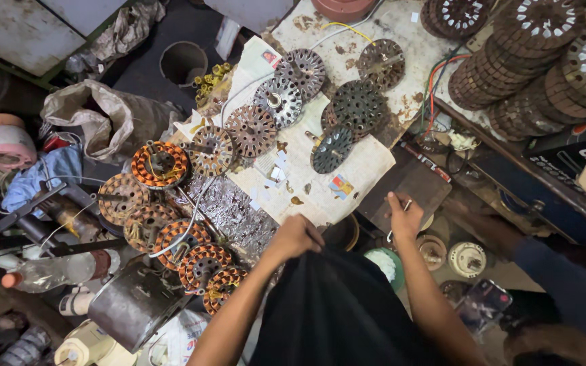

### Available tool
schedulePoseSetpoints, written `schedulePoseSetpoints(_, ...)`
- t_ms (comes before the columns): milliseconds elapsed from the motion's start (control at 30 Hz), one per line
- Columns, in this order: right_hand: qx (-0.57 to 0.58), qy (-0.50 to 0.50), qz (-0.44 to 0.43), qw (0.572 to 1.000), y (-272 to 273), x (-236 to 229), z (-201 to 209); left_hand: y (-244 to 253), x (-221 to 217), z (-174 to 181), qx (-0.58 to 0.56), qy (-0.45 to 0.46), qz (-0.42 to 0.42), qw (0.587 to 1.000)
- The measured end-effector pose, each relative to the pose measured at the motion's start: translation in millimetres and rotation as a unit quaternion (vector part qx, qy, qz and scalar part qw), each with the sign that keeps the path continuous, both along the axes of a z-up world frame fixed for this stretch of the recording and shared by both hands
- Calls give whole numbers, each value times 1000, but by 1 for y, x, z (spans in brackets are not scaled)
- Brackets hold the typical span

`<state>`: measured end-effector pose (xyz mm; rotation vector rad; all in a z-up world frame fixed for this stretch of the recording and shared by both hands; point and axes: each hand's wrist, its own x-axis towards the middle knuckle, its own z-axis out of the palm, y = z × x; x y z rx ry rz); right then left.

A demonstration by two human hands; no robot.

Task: The person inserts small white rectangular pieces into the slots of a dark circular motor stator on a cluttered workbench. The person repeatedly picks up pieces, aligns them, and presses them into place while handling multiple stators and copper-wound components nearby.

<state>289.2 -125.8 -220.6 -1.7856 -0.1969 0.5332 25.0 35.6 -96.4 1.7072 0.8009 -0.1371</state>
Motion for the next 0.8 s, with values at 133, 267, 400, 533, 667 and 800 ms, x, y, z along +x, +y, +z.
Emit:
schedulePoseSetpoints(133,17,5,-3,1000,-3,2,-4,62,-3,42,87,-57,63,993)
schedulePoseSetpoints(267,15,16,-8,1000,2,0,-3,126,-25,82,222,-145,143,953)
schedulePoseSetpoints(400,-13,45,-3,999,6,-4,1,140,-37,64,223,44,118,967)
schedulePoseSetpoints(533,-99,67,36,992,5,-7,1,122,-43,-2,342,256,88,900)
schedulePoseSetpoints(667,-116,105,62,986,5,-13,-5,117,-52,-57,390,232,172,874)
schedulePoseSetpoints(800,-132,113,75,982,-1,-17,-15,116,-54,-74,395,224,176,873)
